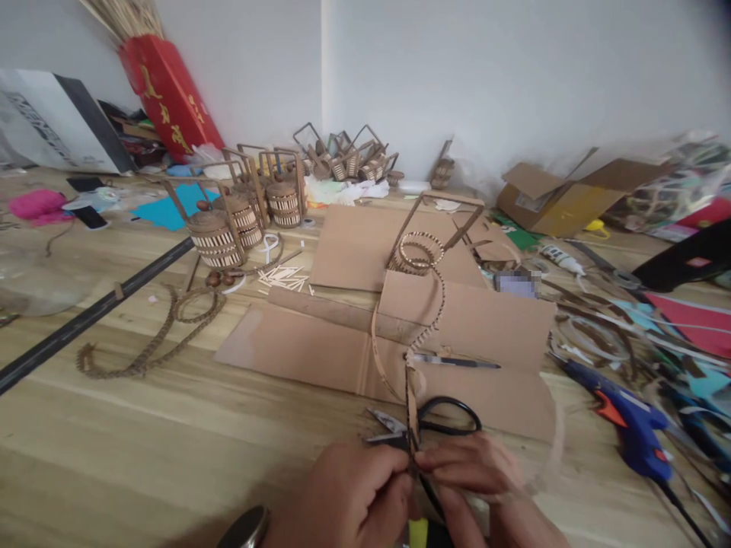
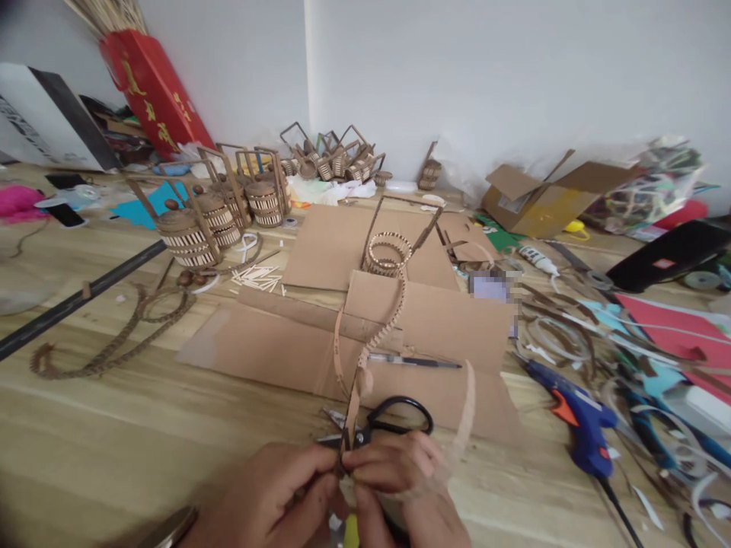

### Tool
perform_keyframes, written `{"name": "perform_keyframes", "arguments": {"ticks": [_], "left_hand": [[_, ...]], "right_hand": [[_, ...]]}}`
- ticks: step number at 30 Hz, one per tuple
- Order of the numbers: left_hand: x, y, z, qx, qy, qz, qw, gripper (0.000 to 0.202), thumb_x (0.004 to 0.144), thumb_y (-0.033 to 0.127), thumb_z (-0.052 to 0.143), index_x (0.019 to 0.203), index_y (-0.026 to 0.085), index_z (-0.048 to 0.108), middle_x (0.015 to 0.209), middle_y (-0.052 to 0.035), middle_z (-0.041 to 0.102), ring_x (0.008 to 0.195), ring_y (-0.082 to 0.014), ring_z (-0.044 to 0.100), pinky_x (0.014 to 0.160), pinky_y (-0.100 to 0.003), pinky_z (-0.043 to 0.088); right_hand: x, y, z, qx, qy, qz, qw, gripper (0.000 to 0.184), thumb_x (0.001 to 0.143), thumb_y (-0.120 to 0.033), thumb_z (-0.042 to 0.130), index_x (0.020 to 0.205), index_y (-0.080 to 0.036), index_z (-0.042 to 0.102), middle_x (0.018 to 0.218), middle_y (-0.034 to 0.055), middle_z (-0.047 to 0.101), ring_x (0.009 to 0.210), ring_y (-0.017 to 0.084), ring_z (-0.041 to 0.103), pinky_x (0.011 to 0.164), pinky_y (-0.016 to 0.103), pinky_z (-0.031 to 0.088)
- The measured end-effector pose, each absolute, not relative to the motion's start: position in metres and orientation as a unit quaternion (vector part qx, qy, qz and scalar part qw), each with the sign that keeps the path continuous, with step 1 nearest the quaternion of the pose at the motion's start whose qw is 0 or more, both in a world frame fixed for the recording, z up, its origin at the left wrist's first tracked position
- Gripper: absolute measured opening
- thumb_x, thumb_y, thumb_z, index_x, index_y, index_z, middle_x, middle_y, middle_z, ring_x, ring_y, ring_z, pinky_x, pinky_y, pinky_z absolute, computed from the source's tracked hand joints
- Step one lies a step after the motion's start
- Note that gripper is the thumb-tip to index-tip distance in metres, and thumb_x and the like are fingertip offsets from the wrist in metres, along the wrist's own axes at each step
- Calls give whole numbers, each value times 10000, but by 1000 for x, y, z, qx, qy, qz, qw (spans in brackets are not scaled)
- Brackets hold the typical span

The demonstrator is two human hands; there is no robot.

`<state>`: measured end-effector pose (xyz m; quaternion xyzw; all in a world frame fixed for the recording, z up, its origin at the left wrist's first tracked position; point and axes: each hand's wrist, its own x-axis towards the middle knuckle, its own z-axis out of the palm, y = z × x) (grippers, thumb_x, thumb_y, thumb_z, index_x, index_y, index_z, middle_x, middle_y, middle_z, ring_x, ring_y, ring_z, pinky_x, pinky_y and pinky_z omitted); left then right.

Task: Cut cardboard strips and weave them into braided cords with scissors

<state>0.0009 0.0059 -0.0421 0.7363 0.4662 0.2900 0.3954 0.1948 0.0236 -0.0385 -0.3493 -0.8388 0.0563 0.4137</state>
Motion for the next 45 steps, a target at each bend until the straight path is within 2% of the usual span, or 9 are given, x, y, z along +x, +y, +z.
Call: {"name": "perform_keyframes", "arguments": {"ticks": [7, 13, 18, 23, 27, 31, 36, 42, 45], "left_hand": [[-1, 11, -32, 661, 458, 302, 513, 229, 975, 303, 468, 872, 177, 629, 739, -19, 696, 668, -141, 642, 584, -203, 412], [-1, 10, -33, 675, 457, 303, 494, 233, 979, 230, 444, 835, 180, 621, 731, -12, 688, 667, -133, 630, 606, -208, 404], [0, 10, -32, 673, 466, 306, 486, 206, 971, 208, 443, 890, 180, 630, 817, -31, 707, 719, -139, 622, 629, -211, 394], [0, 9, -33, 683, 459, 316, 472, 243, 964, 189, 432, 753, 180, 554, 684, 3, 605, 625, -111, 530, 570, -211, 332], [0, 10, -31, 677, 447, 326, 484, 262, 951, 155, 421, 710, 182, 518, 648, 18, 576, 605, -100, 532, 564, -204, 330], [0, 12, -29, 669, 458, 317, 492, 232, 930, 156, 457, 735, 178, 579, 651, 16, 610, 611, -106, 566, 570, -200, 351], [0, 11, -31, 643, 471, 303, 523, 198, 959, 249, 488, 883, 169, 653, 771, -22, 700, 688, -133, 640, 595, -203, 397], [0, 11, -32, 653, 465, 299, 517, 237, 973, 221, 441, 807, 180, 606, 696, -2, 665, 646, -124, 617, 600, -206, 394], [0, 11, -33, 659, 467, 300, 508, 222, 963, 219, 452, 795, 181, 590, 698, -11, 676, 645, -127, 622, 585, -204, 392]], "right_hand": [[187, 18, -32, -358, -845, 25, 397, 102, 886, -181, 619, 936, -267, 643, 885, -6, 799, 815, 187, 765, 754, 331, 582], [196, 15, -39, -367, -868, -23, 334, 138, 925, -254, 602, 1041, -272, 675, 1011, 5, 799, 914, 216, 754, 807, 390, 540], [200, 13, -39, -349, -882, -42, 315, 213, 914, -255, 585, 1095, -302, 689, 983, -25, 805, 869, 208, 758, 811, 394, 524], [195, 13, -34, -356, -877, -22, 323, 187, 906, -231, 592, 1068, -283, 672, 957, -34, 806, 861, 191, 754, 782, 384, 520], [193, 10, -37, -391, -854, 25, 343, 122, 925, -195, 590, 1015, -267, 630, 944, -25, 793, 895, 186, 747, 813, 357, 525], [194, 7, -44, -407, -837, 65, 360, 116, 935, -186, 585, 1010, -272, 605, 935, -18, 780, 920, 179, 737, 815, 328, 537], [193, 9, -48, -404, -834, 67, 369, 111, 942, -189, 584, 1015, -273, 589, 970, -6, 776, 968, 184, 724, 857, 347, 534], [193, 10, -43, -392, -858, -6, 332, 81, 942, -257, 599, 1022, -270, 610, 1017, 12, 785, 957, 225, 735, 837, 402, 497], [192, 11, -40, -388, -859, -8, 334, 107, 943, -240, 588, 1039, -273, 619, 970, -12, 794, 898, 217, 747, 814, 396, 499]]}}
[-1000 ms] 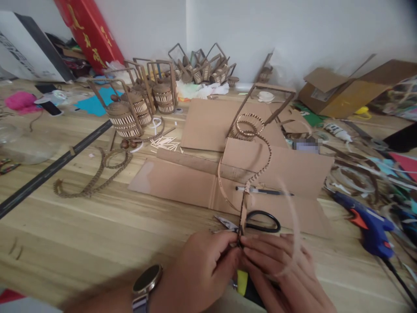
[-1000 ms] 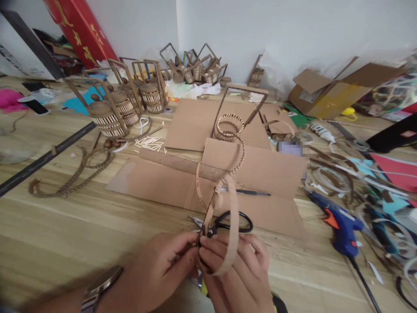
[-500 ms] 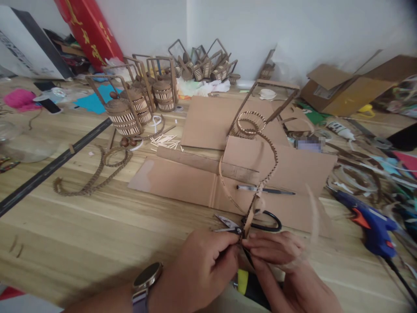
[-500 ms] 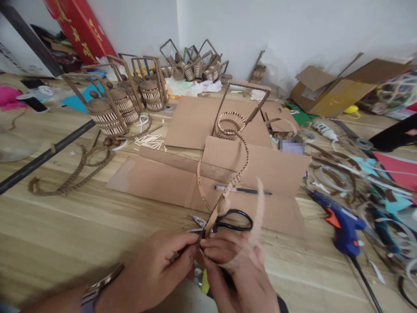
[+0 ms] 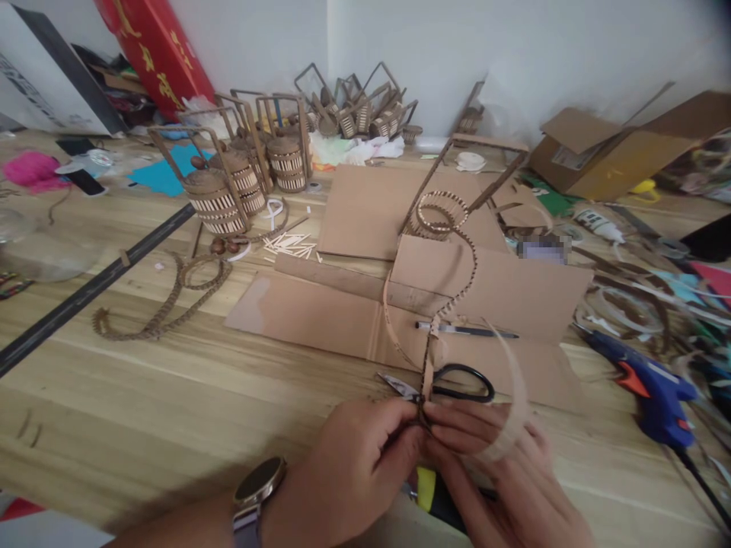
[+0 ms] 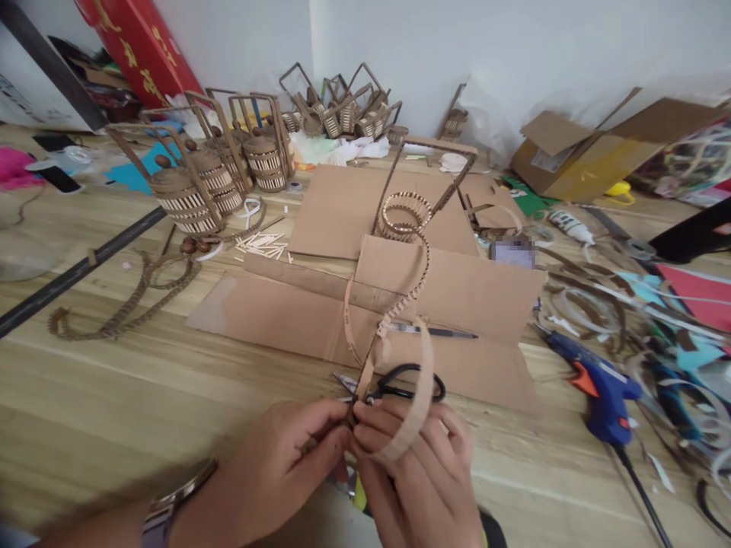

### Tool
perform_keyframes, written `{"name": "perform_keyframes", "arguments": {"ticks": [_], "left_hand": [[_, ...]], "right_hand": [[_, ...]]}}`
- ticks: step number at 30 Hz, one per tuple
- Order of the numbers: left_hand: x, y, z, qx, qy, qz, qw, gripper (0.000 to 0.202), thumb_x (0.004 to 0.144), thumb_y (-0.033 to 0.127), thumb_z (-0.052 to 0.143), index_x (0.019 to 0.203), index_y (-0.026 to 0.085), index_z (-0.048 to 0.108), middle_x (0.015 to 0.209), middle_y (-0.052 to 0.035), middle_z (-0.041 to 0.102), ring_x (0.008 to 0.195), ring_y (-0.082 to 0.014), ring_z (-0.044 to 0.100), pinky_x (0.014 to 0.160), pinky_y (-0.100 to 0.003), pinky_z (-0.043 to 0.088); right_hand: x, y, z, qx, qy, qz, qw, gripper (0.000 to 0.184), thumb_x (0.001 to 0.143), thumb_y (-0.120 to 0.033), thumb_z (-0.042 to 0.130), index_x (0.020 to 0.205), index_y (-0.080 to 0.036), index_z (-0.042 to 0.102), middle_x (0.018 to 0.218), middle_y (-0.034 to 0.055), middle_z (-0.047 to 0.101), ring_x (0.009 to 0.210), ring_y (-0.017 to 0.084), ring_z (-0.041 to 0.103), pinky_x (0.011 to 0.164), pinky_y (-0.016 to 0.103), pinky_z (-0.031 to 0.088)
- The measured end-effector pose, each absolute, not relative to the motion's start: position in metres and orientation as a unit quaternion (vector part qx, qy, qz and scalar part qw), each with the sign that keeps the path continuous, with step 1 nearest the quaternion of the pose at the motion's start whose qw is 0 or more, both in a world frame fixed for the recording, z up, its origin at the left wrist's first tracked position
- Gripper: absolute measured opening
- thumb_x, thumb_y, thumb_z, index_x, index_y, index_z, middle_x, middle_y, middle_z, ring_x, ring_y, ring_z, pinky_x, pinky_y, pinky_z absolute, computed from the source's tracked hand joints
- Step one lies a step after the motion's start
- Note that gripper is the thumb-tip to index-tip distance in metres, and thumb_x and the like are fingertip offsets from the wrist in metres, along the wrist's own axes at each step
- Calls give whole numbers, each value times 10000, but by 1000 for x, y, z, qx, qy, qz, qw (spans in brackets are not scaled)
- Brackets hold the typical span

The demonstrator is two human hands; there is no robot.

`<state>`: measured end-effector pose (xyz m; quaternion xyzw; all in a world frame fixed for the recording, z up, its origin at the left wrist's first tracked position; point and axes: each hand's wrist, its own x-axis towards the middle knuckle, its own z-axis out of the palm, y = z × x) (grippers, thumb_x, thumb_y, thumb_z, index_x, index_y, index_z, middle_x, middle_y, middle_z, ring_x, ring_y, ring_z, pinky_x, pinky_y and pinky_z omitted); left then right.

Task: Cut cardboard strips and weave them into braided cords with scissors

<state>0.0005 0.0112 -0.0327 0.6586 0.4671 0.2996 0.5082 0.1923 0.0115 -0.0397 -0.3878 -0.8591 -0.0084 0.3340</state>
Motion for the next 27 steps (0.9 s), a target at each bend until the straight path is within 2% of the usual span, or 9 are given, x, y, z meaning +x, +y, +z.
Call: {"name": "perform_keyframes", "arguments": {"ticks": [7, 11, 16, 21, 27], "left_hand": [[0, 11, -32, 658, 439, 301, 534, 258, 971, 232, 435, 786, 172, 605, 695, -39, 709, 645, -140, 665, 606, -206, 424], [0, 10, -33, 657, 444, 294, 534, 249, 959, 226, 437, 823, 164, 636, 694, -37, 701, 645, -146, 659, 602, -216, 424], [0, 11, -35, 627, 462, 296, 553, 213, 964, 314, 484, 926, 177, 642, 790, -33, 716, 699, -150, 658, 590, -210, 423], [-1, 13, -34, 664, 479, 284, 499, 259, 983, 271, 441, 796, 185, 598, 732, -19, 685, 676, -138, 623, 597, -214, 392], [-1, 11, -33, 669, 446, 298, 515, 254, 984, 232, 431, 784, 186, 581, 722, -21, 704, 651, -124, 634, 600, -188, 411]], "right_hand": [[193, 8, -45, -449, -816, 79, 355, 77, 950, -240, 581, 1000, -291, 611, 956, -26, 778, 927, 184, 738, 794, 324, 560], [192, 6, -46, -477, -780, 128, 383, 93, 967, -268, 563, 1033, -291, 625, 956, -8, 768, 874, 173, 737, 757, 302, 580], [191, 8, -45, -422, -821, 95, 372, 110, 942, -199, 580, 1009, -284, 602, 944, -21, 773, 914, 176, 733, 819, 337, 551], [189, 13, -42, -404, -850, 11, 337, 80, 943, -255, 603, 1020, -275, 592, 989, -5, 782, 927, 207, 735, 835, 389, 490], [191, 10, -42, -410, -856, 6, 314, 57, 967, -248, 565, 1012, -282, 569, 963, -17, 792, 908, 209, 743, 874, 406, 451]]}}
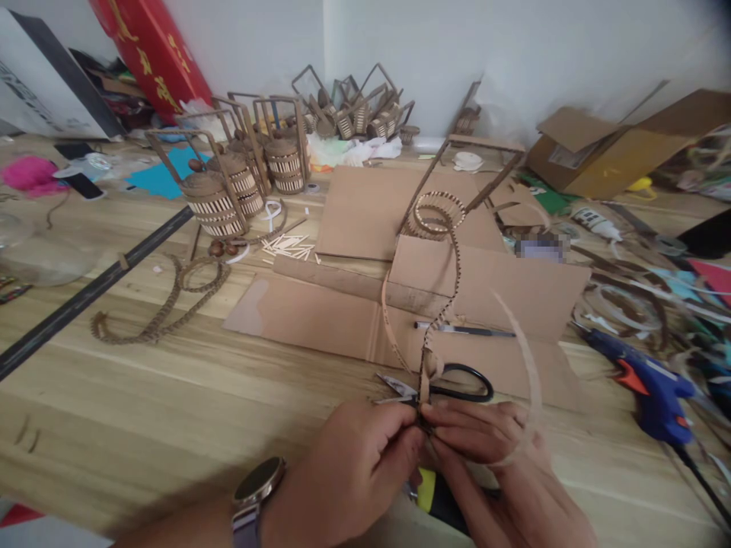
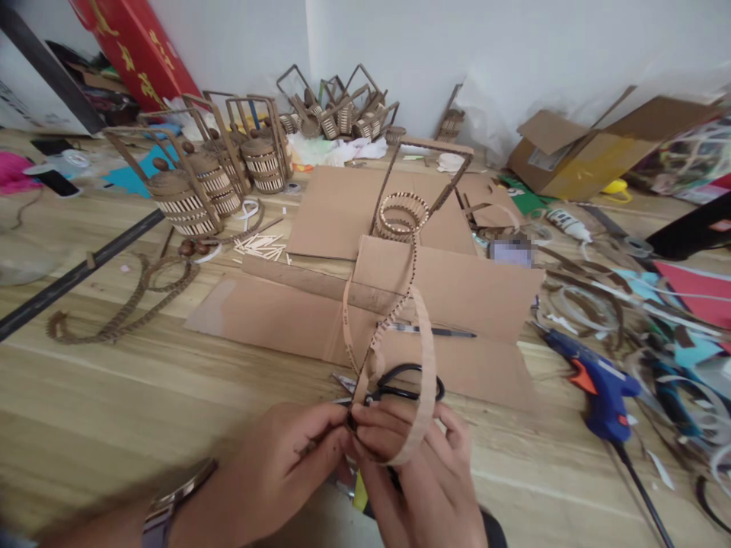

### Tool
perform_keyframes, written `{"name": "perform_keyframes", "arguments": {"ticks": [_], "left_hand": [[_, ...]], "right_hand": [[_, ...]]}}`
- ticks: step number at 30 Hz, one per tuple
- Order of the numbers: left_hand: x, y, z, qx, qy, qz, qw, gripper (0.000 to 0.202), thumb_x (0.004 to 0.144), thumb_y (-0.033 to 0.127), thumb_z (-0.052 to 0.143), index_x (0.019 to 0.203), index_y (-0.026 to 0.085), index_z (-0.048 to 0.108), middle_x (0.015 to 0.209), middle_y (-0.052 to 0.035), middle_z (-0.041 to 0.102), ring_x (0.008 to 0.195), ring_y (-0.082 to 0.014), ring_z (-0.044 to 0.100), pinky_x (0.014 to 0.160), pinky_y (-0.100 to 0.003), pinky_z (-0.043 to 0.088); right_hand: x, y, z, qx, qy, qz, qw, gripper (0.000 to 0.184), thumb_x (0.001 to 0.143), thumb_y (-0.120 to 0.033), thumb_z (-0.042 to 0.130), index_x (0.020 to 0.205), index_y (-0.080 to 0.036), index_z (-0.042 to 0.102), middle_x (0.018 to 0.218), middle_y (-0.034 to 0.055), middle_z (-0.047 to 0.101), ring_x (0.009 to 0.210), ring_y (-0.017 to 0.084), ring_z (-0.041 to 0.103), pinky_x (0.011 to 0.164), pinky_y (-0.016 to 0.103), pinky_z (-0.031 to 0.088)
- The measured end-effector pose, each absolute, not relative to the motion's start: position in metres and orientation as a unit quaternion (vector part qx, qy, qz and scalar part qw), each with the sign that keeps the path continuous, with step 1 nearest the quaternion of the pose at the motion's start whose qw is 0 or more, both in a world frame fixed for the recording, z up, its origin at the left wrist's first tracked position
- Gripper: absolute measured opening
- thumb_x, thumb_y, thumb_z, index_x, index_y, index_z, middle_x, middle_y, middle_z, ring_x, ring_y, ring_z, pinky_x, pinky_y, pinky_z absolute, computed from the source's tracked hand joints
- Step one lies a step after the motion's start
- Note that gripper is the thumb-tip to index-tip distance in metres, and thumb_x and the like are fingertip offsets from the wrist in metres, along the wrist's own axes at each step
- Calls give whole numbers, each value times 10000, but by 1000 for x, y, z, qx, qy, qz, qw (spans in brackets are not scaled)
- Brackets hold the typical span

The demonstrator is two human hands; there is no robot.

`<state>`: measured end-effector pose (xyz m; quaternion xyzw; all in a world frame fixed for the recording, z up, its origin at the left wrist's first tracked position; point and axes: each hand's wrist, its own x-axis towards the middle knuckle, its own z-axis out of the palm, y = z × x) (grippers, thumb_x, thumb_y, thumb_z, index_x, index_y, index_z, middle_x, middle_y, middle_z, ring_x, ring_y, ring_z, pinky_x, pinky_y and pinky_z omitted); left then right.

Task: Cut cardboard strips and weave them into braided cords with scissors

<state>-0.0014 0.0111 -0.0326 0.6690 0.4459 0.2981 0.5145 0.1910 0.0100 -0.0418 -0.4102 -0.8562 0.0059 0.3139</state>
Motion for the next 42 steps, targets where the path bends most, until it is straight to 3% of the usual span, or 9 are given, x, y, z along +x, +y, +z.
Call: {"name": "perform_keyframes", "arguments": {"ticks": [8, 11, 15, 21, 27, 33, 42], "left_hand": [[-1, 10, -33, 667, 447, 295, 518, 232, 952, 236, 482, 797, 163, 638, 717, -31, 706, 658, -142, 643, 580, -212, 404], [-1, 11, -34, 632, 451, 291, 559, 224, 972, 306, 503, 915, 162, 665, 794, -35, 728, 715, -151, 669, 600, -209, 428], [-2, 13, -35, 640, 463, 292, 539, 248, 995, 284, 456, 907, 173, 660, 863, -43, 740, 805, -163, 681, 681, -221, 447], [-1, 12, -33, 653, 459, 285, 530, 261, 980, 240, 443, 835, 162, 646, 760, -38, 717, 686, -141, 644, 611, -208, 423], [-2, 13, -34, 666, 444, 281, 530, 285, 984, 255, 438, 802, 161, 637, 751, -50, 730, 678, -146, 657, 606, -208, 417], [-2, 13, -35, 630, 458, 286, 558, 251, 982, 336, 482, 922, 164, 656, 848, -46, 735, 760, -159, 669, 630, -212, 428], [-1, 12, -33, 650, 455, 290, 535, 240, 985, 259, 453, 845, 170, 626, 809, -35, 731, 725, -135, 656, 616, -191, 417]], "right_hand": [[194, 7, -48, -430, -818, 83, 374, 147, 910, -153, 585, 991, -274, 560, 943, 7, 781, 936, 205, 742, 829, 369, 556], [191, 9, -44, -405, -837, 69, 361, 158, 902, -150, 597, 988, -280, 569, 938, -10, 786, 926, 202, 747, 816, 370, 547], [188, 13, -41, -388, -855, 4, 343, 97, 916, -216, 617, 987, -280, 599, 942, -14, 793, 875, 209, 752, 792, 390, 504], [192, 13, -43, -381, -868, -4, 320, 131, 934, -197, 596, 1048, -262, 582, 978, 0, 793, 902, 196, 742, 835, 389, 457], [195, 10, -43, -411, -845, 30, 340, 141, 942, -164, 548, 1031, -272, 531, 926, -5, 782, 894, 181, 748, 814, 357, 514], [192, 12, -42, -376, -857, 34, 351, 163, 889, -145, 607, 984, -268, 560, 930, -13, 786, 896, 189, 750, 805, 368, 521], [197, 10, -42, -395, -861, 6, 320, 126, 904, -234, 616, 1014, -291, 637, 993, 1, 797, 891, 234, 756, 836, 410, 518]]}}
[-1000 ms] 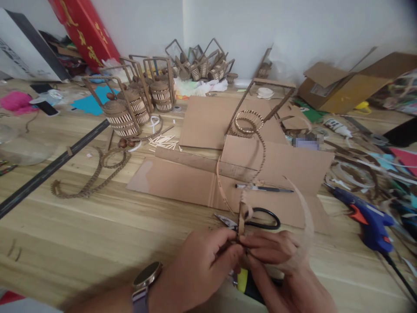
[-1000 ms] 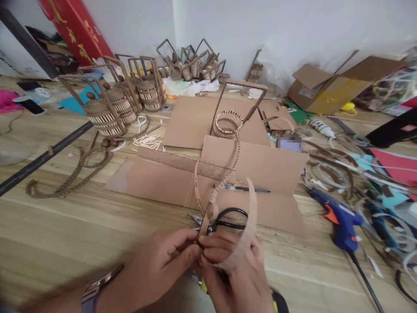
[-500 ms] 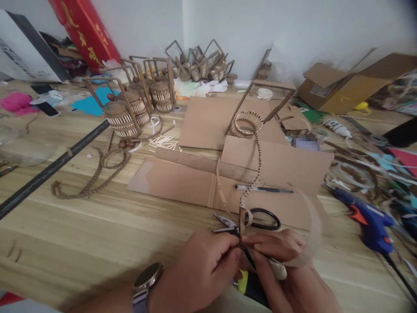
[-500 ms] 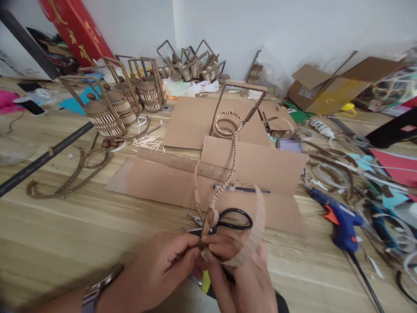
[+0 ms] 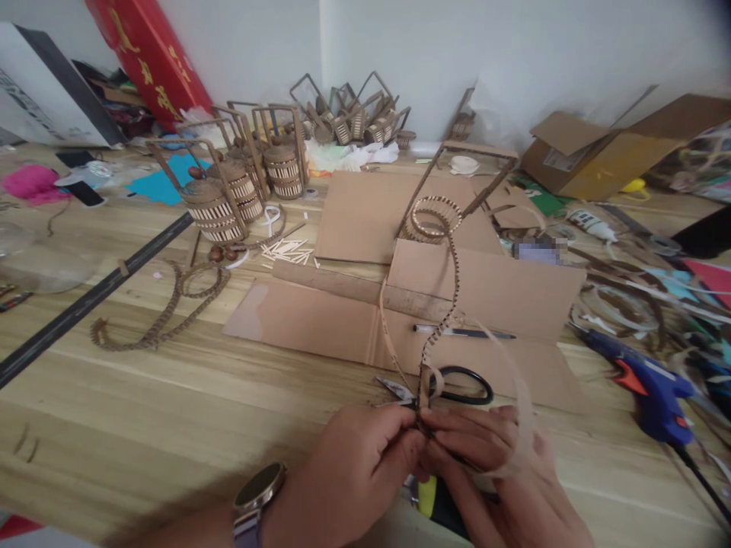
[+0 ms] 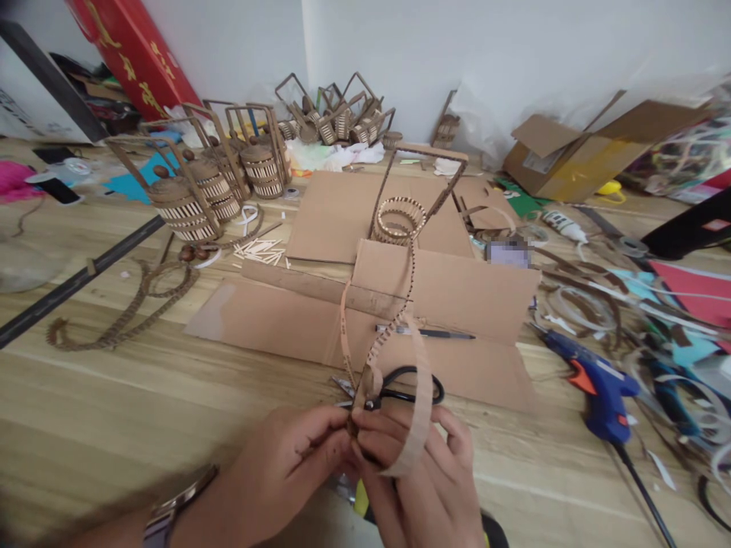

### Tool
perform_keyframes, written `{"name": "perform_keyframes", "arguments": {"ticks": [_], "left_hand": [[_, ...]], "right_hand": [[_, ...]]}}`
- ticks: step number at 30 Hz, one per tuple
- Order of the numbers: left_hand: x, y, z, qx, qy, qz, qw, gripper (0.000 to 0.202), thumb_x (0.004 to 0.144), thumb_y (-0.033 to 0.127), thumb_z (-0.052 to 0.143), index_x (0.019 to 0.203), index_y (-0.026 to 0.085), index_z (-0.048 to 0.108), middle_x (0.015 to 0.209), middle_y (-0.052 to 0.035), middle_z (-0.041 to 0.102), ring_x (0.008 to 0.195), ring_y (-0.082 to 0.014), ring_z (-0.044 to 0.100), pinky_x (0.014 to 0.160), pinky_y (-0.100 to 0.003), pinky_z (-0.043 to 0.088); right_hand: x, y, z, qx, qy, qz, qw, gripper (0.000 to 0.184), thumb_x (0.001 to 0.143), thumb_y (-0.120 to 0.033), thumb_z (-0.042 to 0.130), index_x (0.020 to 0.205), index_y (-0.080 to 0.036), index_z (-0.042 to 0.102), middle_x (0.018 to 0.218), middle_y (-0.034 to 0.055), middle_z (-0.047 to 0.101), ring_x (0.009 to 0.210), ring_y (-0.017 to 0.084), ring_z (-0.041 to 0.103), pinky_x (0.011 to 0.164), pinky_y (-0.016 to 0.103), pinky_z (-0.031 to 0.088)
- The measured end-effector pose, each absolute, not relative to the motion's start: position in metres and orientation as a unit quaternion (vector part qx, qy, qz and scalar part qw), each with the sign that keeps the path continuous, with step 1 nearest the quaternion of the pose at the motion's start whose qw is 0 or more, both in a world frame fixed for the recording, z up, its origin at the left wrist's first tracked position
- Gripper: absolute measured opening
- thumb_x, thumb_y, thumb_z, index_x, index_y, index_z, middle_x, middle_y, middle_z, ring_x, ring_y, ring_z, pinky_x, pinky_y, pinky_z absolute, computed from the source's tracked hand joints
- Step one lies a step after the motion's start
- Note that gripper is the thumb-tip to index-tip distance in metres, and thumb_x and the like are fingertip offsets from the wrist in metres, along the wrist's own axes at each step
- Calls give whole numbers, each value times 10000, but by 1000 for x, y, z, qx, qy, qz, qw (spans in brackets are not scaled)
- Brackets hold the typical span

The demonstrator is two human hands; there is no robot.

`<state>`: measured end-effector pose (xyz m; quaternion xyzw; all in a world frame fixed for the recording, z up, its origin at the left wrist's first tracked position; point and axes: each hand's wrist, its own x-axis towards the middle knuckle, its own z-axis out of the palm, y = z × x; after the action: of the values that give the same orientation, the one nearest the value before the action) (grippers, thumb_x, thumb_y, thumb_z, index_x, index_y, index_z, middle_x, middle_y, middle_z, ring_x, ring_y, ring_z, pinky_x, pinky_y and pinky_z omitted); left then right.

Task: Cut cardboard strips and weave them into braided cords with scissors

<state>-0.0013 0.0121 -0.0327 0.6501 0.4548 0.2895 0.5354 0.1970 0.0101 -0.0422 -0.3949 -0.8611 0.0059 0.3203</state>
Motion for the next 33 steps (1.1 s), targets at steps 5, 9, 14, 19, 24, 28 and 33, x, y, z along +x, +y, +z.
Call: {"name": "perform_keyframes", "arguments": {"ticks": [5, 9, 14, 19, 24, 28, 33], "left_hand": [[-1, 11, -32, 667, 439, 282, 532, 274, 987, 260, 442, 843, 159, 653, 786, -52, 738, 714, -146, 669, 633, -201, 433], [-1, 12, -32, 650, 439, 290, 548, 256, 976, 279, 469, 884, 155, 672, 800, -49, 740, 718, -152, 668, 625, -207, 436], [-1, 14, -33, 635, 460, 286, 551, 231, 979, 303, 493, 900, 170, 665, 845, -36, 738, 764, -155, 663, 643, -207, 429], [-1, 12, -32, 646, 465, 288, 533, 230, 976, 264, 467, 860, 171, 642, 804, -37, 721, 726, -149, 647, 619, -204, 412], [-2, 12, -31, 659, 439, 299, 532, 248, 975, 236, 463, 798, 168, 622, 751, -27, 698, 677, -126, 625, 591, -185, 400], [-2, 11, -32, 665, 429, 297, 535, 265, 975, 248, 459, 810, 156, 645, 747, -43, 702, 681, -139, 631, 614, -201, 417], [-1, 10, -32, 621, 433, 296, 583, 228, 963, 289, 511, 928, 154, 691, 840, -46, 732, 756, -153, 650, 638, -202, 436]], "right_hand": [[200, 8, -44, -404, -841, 38, 358, 206, 877, -157, 631, 1036, -276, 574, 965, -9, 795, 901, 200, 756, 849, 371, 528], [197, 8, -43, -408, -832, 50, 372, 211, 858, -133, 630, 1000, -280, 579, 935, -24, 793, 873, 185, 759, 813, 346, 549], [192, 10, -42, -404, -844, 50, 349, 111, 897, -216, 620, 974, -296, 606, 968, -5, 797, 896, 220, 759, 802, 387, 543], [195, 10, -41, -399, -853, 8, 337, 150, 897, -227, 632, 1029, -298, 636, 997, -1, 800, 894, 225, 760, 820, 393, 514], [197, 8, -39, -398, -850, 41, 343, 179, 888, -181, 623, 1034, -280, 590, 984, -2, 797, 901, 213, 758, 807, 375, 512], [198, 7, -42, -404, -840, 46, 359, 217, 892, -138, 608, 1056, -273, 560, 951, -9, 789, 912, 190, 748, 852, 359, 516], [197, 10, -45, -390, -847, 51, 357, 199, 914, -132, 591, 1061, -260, 548, 980, 10, 787, 943, 186, 742, 876, 363, 506]]}}
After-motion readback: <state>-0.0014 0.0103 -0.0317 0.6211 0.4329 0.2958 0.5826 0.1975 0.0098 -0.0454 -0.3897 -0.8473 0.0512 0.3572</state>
